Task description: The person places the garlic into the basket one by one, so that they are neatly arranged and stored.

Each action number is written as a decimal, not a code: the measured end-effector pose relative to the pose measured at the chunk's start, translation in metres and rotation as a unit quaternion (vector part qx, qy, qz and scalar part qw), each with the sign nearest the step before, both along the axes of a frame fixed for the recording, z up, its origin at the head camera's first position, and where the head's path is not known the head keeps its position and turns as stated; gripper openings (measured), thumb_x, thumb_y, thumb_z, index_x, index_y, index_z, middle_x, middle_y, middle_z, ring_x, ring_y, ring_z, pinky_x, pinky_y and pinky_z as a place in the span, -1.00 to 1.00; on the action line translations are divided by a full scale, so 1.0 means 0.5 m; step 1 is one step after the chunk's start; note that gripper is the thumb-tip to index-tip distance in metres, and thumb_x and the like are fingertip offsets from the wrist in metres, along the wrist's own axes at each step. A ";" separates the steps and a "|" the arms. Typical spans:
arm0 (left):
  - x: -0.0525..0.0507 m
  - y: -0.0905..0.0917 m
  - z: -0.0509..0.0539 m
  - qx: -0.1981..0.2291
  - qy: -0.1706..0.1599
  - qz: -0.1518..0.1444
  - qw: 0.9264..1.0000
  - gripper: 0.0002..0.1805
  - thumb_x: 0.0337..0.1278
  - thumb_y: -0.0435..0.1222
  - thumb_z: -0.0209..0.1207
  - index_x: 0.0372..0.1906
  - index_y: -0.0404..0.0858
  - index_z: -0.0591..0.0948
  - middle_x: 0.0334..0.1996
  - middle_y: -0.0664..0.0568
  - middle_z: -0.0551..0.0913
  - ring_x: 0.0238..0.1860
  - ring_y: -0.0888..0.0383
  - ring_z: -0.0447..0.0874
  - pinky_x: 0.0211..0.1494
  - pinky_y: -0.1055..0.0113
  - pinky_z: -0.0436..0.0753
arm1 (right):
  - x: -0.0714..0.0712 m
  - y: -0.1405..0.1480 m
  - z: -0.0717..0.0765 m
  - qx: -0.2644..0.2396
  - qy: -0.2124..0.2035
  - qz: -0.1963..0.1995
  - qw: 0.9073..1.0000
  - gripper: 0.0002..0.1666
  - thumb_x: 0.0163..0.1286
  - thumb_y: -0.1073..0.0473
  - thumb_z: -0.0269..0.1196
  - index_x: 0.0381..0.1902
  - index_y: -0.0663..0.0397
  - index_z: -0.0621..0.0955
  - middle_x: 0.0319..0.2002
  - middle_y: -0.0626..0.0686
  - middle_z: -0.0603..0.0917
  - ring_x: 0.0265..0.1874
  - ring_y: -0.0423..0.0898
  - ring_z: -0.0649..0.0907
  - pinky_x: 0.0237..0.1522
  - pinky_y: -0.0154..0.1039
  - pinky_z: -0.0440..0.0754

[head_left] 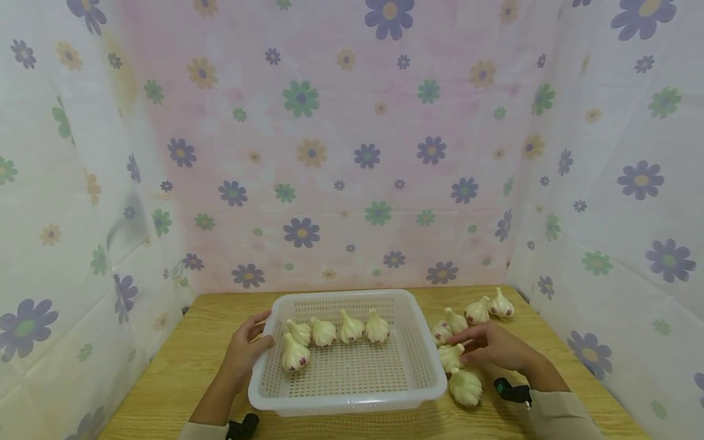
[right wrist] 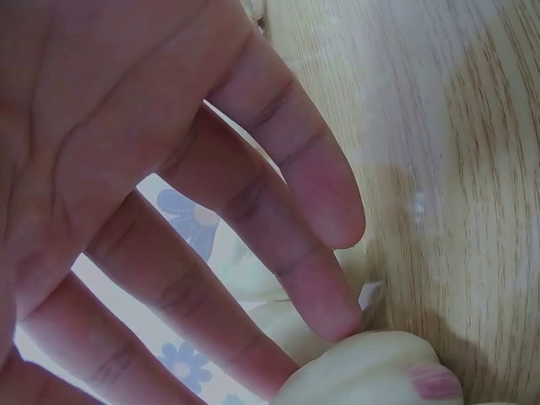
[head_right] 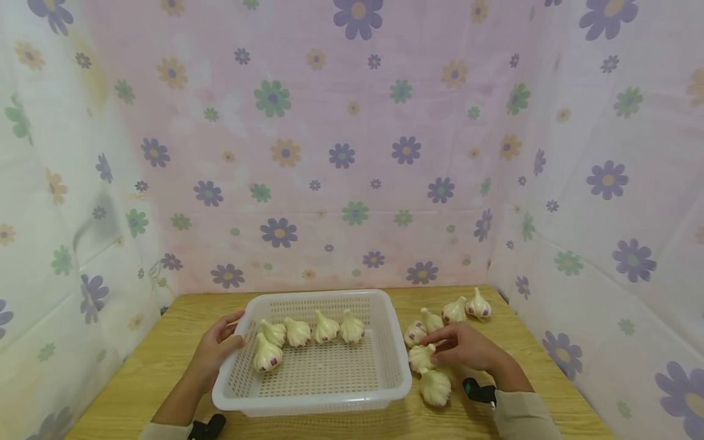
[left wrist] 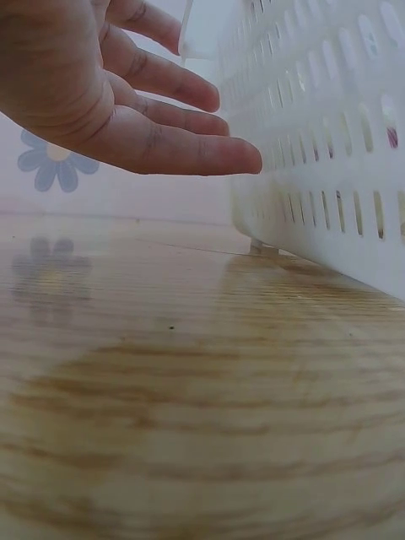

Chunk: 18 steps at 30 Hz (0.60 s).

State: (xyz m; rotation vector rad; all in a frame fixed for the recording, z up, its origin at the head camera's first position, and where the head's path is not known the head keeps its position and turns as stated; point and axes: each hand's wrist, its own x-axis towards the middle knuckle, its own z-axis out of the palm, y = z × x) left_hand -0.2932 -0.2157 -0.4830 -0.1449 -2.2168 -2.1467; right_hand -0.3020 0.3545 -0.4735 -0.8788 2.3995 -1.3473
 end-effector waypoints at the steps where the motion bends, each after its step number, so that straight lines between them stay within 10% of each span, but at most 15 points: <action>1: 0.000 0.000 0.000 0.000 0.000 0.001 1.000 -0.31 0.25 -0.48 0.16 0.49 -0.14 0.38 0.31 -0.31 0.49 0.10 -0.11 0.67 -0.02 0.05 0.81 | -0.001 0.001 -0.001 0.001 0.001 0.000 1.000 -0.52 0.43 0.23 0.33 0.28 0.24 0.63 0.24 0.33 0.64 0.06 -0.01 0.75 -0.04 -0.22 0.78; 18: 0.001 0.001 0.002 -0.003 -0.003 0.004 1.000 -0.32 0.27 -0.47 0.16 0.49 -0.13 0.38 0.31 -0.30 0.49 0.09 -0.11 0.69 -0.01 0.02 0.80 | -0.004 0.023 -0.002 0.023 0.008 -0.033 0.999 -0.56 0.44 0.14 0.34 0.23 0.13 0.68 0.19 0.22 0.71 -0.05 -0.09 0.77 -0.11 -0.18 0.78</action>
